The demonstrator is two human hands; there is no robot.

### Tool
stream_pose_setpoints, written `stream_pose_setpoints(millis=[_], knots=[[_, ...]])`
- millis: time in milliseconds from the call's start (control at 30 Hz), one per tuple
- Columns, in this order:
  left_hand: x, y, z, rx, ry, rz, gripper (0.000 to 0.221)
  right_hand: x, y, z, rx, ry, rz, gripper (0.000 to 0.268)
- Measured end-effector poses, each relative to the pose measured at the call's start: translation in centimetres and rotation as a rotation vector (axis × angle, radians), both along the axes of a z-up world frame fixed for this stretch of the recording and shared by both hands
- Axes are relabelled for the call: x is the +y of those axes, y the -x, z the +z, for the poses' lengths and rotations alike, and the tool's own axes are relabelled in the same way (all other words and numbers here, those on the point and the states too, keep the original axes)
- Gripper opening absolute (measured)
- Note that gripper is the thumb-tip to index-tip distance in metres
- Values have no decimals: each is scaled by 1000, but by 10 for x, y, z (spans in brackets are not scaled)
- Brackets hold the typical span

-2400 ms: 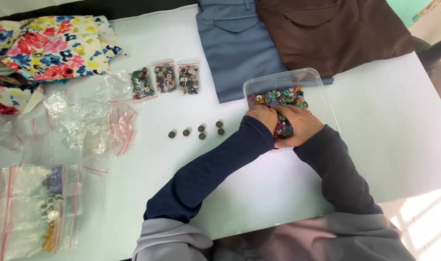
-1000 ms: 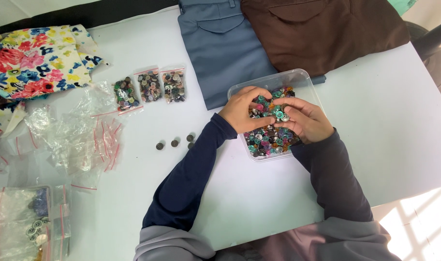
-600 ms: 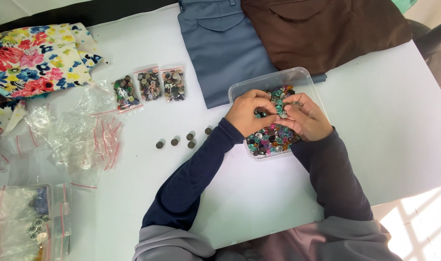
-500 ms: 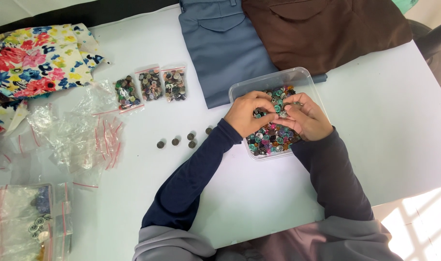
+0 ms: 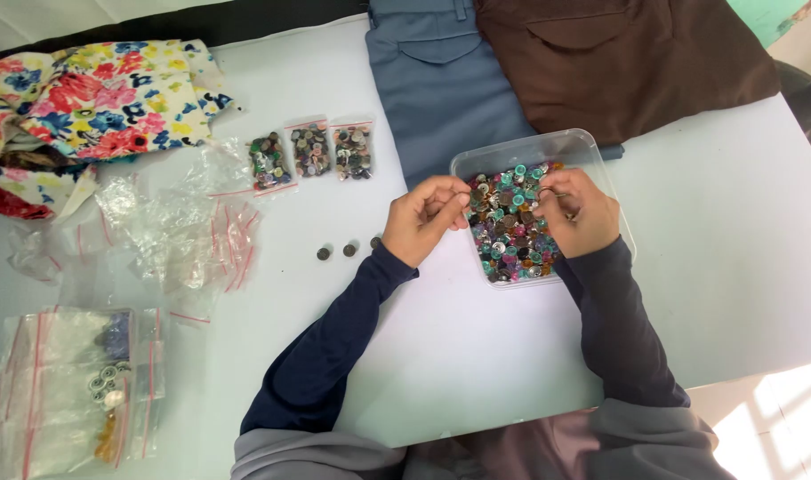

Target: Sorting and bagging small colorful buttons on a work table

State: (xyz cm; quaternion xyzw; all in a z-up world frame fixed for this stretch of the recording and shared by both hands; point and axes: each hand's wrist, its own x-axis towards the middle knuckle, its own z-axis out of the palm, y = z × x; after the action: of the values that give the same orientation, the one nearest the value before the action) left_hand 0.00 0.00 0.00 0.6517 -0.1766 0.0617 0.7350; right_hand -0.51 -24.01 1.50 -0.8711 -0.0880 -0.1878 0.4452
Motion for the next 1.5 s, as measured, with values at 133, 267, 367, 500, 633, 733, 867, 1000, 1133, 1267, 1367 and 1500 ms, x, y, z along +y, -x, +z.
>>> stream_pose_setpoints(millis=[133, 267, 367, 500, 633, 733, 867, 1000, 1133, 1267, 1367, 1500], knots=[[46, 26, 4, 21, -31, 87, 18, 7, -3, 4, -110, 92, 47, 21], [99, 46, -5, 19, -143, 196, 24, 49, 13, 31, -337, -101, 125, 17], [136, 65, -12, 1, -227, 263, 19, 85, 31, 51, -372, -174, 217, 22], [175, 89, -33, -41, -387, 378, 12, 145, 57, 62, -437, -248, 424, 15], [198, 102, -50, -258, -720, 435, 9, 196, 58, 1, -555, 79, 431, 10], [203, 106, -63, -329, -812, 459, 12, 212, 56, -35, -744, 348, 357, 11], [205, 103, -82, -321, -890, 459, 14, 217, 52, -52, -707, 455, 304, 9], [206, 102, -85, -294, -985, 470, 14, 221, 55, -49, -692, 531, 296, 7], [202, 111, -72, -233, -1013, 440, 16, 219, 58, -51, -680, 552, 306, 7], [201, 111, -77, -222, -1031, 451, 6, 220, 58, -47, -664, 555, 305, 8], [201, 108, -84, -225, -1040, 480, 5, 219, 57, -52, -658, 564, 297, 9], [203, 108, -89, -240, -1052, 493, 4, 219, 57, -53, -664, 577, 273, 10]])
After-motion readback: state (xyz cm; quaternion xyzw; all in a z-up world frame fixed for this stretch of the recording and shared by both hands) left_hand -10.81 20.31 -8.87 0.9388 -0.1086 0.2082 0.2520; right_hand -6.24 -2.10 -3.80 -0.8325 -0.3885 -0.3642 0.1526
